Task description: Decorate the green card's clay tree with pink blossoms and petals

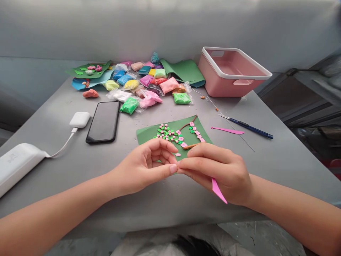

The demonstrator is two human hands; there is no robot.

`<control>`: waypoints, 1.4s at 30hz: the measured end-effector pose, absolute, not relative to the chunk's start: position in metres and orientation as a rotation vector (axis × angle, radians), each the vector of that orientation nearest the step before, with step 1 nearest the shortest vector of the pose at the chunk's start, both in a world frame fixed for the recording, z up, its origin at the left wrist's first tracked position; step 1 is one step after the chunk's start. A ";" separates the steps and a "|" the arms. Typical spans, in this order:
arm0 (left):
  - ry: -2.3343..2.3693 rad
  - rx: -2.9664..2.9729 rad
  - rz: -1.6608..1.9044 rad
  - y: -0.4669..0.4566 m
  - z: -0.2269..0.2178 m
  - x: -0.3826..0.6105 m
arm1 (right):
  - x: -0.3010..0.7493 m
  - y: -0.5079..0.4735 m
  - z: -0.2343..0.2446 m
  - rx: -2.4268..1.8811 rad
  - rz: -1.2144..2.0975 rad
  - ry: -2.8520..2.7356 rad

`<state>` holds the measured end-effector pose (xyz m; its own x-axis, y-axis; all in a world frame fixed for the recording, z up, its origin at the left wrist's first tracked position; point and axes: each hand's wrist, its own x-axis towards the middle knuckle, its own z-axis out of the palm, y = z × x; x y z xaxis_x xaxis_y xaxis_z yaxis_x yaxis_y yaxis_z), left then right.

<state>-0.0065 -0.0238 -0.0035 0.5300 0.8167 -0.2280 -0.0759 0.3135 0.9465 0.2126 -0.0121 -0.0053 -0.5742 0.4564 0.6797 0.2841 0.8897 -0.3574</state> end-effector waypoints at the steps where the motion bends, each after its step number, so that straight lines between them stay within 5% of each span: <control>1: 0.828 1.102 0.688 -0.024 -0.003 -0.006 | 0.213 -0.012 -0.005 -0.531 0.261 -2.219; 42: 0.953 0.972 0.754 -0.014 0.002 -0.006 | 0.232 0.007 0.008 -0.876 0.223 -2.103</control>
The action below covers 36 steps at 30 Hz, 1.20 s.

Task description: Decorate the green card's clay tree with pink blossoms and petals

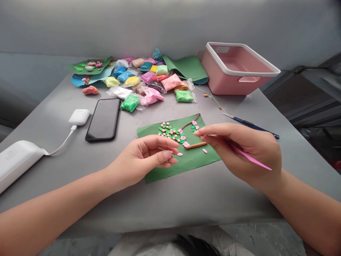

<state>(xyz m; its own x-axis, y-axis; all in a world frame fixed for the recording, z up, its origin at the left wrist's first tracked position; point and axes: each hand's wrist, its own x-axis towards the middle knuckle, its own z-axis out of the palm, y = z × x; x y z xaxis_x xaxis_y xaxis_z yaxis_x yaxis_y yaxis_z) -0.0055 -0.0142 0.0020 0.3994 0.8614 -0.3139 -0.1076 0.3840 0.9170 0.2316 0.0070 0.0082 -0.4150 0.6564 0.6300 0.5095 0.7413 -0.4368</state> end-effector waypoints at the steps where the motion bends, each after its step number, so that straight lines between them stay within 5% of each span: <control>1: 0.964 0.977 0.765 -0.014 0.002 -0.006 | 0.234 0.009 0.010 -0.903 0.181 -2.095; 16: 1.043 0.895 0.843 -0.009 0.003 -0.009 | 0.255 0.022 0.019 -1.206 -0.043 -2.088; 36: 1.120 0.897 1.017 -0.001 0.003 -0.015 | 0.237 0.010 0.001 -0.720 0.128 -2.398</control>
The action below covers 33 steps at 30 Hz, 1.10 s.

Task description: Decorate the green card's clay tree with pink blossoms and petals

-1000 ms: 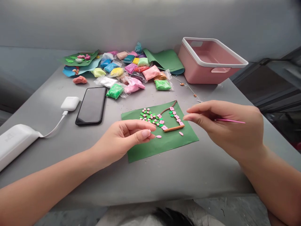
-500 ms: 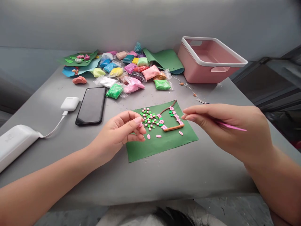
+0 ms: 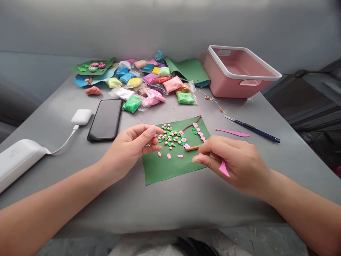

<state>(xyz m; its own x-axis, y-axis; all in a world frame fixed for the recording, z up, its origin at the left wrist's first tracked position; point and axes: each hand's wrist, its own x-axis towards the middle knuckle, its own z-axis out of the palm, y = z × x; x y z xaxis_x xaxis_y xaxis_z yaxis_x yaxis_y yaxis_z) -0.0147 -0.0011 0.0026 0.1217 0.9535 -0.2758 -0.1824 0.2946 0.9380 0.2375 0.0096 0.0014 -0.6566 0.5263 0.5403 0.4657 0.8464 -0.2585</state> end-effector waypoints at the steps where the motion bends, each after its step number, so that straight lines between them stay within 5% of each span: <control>1: 1.119 0.891 1.027 -0.001 0.003 -0.015 | 0.238 0.010 0.000 -0.708 0.136 -2.399; 33: 1.148 0.852 1.036 0.002 0.000 -0.018 | 0.238 0.007 0.005 -0.619 0.249 -2.341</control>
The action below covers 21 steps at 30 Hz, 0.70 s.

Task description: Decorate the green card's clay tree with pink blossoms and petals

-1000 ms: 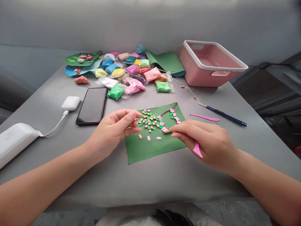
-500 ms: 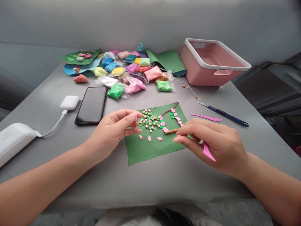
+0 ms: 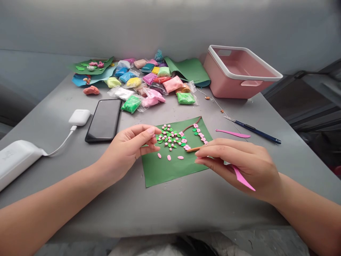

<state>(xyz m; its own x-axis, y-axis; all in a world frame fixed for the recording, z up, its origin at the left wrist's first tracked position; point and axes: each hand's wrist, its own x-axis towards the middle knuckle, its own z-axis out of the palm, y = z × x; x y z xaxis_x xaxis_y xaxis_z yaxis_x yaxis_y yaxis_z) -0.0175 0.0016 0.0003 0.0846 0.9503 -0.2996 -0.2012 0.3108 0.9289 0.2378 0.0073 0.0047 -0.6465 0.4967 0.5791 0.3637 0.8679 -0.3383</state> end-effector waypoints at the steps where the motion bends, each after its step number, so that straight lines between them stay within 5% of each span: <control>1: 1.149 0.852 1.036 0.002 0.000 -0.018 | 0.237 0.007 0.005 -0.610 0.254 -2.338; 21: 1.150 0.849 1.038 0.002 0.002 -0.018 | 0.236 0.006 0.008 -0.615 0.208 -2.334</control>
<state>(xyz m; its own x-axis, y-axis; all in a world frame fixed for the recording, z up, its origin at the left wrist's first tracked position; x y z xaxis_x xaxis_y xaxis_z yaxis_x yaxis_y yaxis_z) -0.0175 0.0016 0.0024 0.0815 0.9500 -0.3014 -0.2029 0.3119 0.9282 0.2357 0.0059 0.0082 -0.6394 0.4854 0.5963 0.3724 0.8740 -0.3121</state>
